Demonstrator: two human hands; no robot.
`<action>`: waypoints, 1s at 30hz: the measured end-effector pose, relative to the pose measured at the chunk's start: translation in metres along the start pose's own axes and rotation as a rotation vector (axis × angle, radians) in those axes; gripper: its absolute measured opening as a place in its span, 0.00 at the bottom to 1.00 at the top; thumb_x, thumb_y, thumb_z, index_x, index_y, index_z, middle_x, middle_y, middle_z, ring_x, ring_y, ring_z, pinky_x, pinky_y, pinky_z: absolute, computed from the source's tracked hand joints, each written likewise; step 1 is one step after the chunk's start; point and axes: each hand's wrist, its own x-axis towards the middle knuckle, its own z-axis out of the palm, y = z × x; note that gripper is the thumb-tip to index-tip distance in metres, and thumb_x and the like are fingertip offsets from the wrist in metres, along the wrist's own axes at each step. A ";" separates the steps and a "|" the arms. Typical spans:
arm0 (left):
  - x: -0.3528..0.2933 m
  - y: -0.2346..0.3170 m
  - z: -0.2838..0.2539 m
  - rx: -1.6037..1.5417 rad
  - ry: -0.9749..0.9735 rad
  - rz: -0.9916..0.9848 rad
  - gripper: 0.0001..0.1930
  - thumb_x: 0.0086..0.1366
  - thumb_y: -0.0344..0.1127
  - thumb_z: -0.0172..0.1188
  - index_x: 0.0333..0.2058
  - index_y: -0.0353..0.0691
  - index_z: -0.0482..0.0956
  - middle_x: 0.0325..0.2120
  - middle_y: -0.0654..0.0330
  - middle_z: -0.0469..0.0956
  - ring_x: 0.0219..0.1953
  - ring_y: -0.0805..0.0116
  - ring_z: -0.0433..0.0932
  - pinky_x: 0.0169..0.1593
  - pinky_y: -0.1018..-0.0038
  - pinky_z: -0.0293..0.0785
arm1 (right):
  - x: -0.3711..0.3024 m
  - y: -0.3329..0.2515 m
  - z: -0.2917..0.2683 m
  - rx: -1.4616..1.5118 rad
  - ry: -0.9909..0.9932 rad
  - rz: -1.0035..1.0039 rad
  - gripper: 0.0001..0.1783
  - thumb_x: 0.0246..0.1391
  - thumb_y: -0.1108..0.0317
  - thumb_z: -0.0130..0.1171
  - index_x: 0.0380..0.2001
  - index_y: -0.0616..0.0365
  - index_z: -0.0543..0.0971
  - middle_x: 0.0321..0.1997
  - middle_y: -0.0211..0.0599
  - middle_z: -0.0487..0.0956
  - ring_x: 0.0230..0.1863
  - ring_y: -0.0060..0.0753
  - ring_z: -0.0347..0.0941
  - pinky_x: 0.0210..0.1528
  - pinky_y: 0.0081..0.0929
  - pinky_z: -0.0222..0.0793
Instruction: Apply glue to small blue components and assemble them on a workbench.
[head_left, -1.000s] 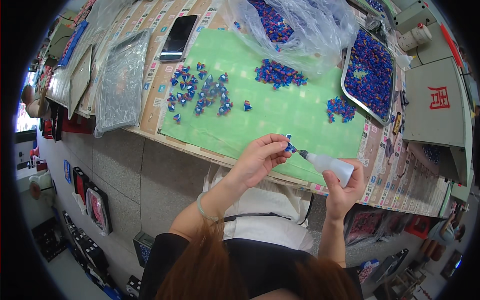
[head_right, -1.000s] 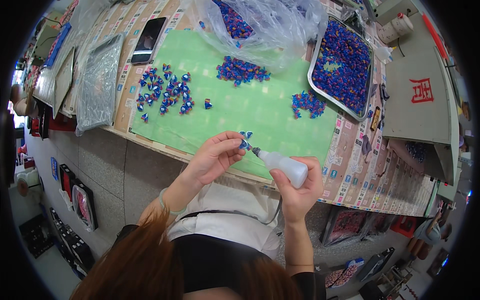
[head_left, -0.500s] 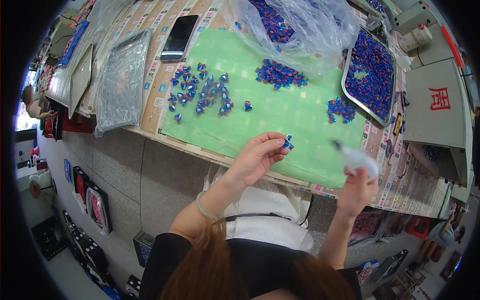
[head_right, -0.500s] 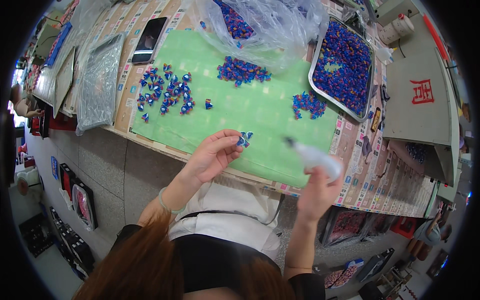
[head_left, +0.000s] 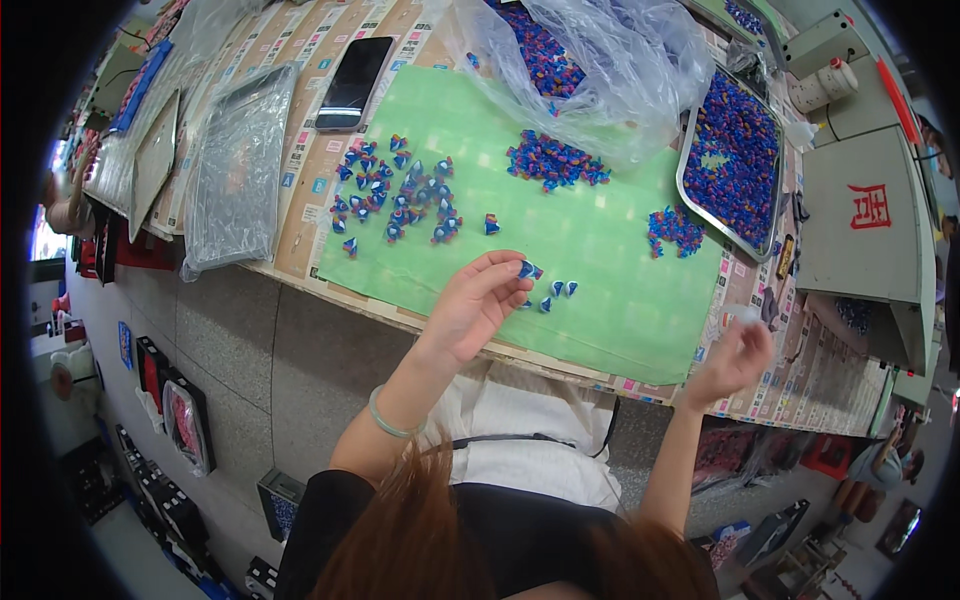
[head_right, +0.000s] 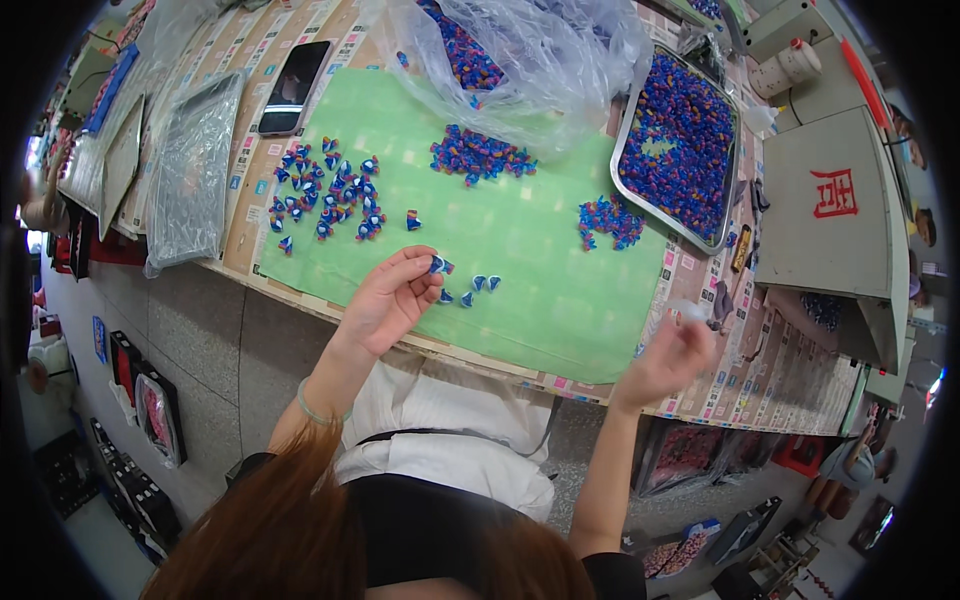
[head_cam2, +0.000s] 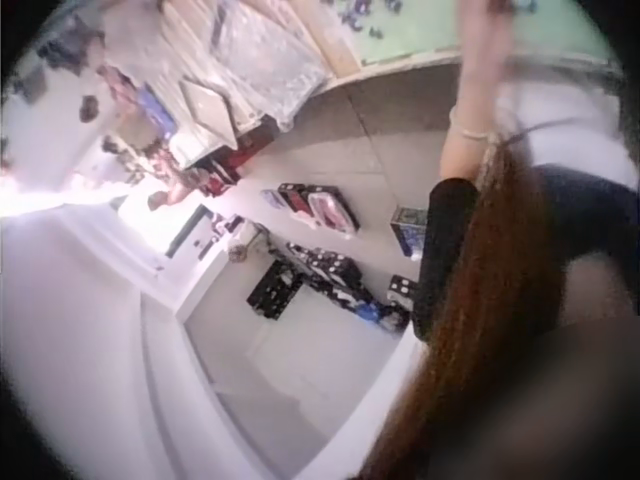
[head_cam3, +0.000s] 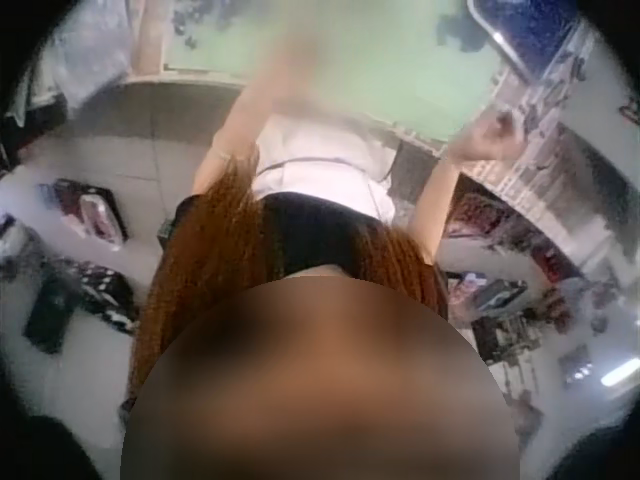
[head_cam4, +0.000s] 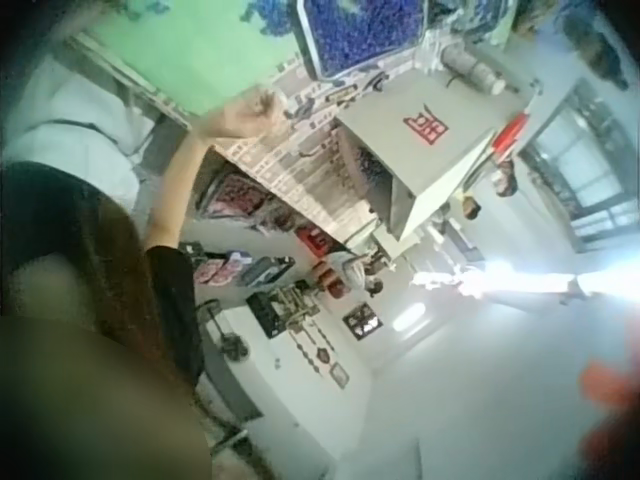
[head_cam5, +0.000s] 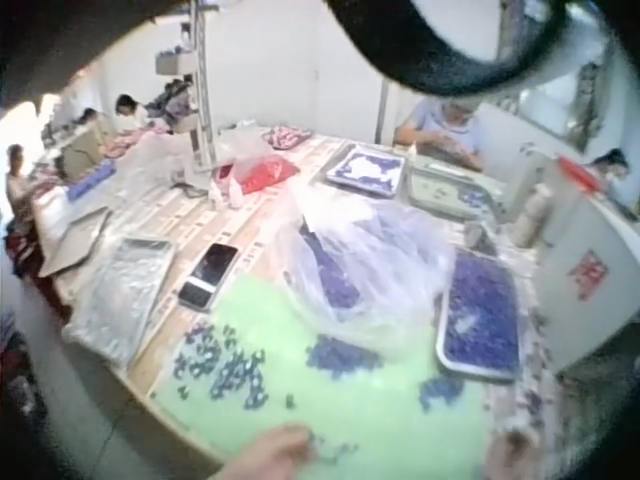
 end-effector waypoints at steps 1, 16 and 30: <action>-0.001 0.000 0.000 0.002 0.001 0.000 0.07 0.55 0.28 0.51 0.35 0.36 0.69 0.27 0.63 0.72 0.31 0.75 0.72 0.35 0.81 0.69 | 0.004 -0.019 0.014 -0.092 -0.239 -0.042 0.09 0.45 0.76 0.54 0.33 0.65 0.70 0.32 0.36 0.71 0.35 0.26 0.67 0.38 0.20 0.63; -0.009 -0.001 0.000 -0.025 -0.014 0.005 0.07 0.57 0.28 0.49 0.35 0.37 0.68 0.28 0.62 0.73 0.30 0.76 0.73 0.36 0.82 0.70 | 0.012 -0.021 0.139 -0.312 -0.802 -0.199 0.07 0.43 0.74 0.51 0.29 0.63 0.73 0.24 0.40 0.74 0.25 0.34 0.70 0.30 0.24 0.65; -0.008 -0.031 0.030 0.287 -0.064 0.141 0.06 0.56 0.26 0.50 0.34 0.34 0.69 0.30 0.60 0.73 0.32 0.75 0.72 0.40 0.79 0.68 | -0.029 -0.080 0.053 0.572 -0.870 1.002 0.03 0.49 0.75 0.48 0.27 0.63 0.66 0.25 0.38 0.74 0.24 0.22 0.70 0.28 0.17 0.65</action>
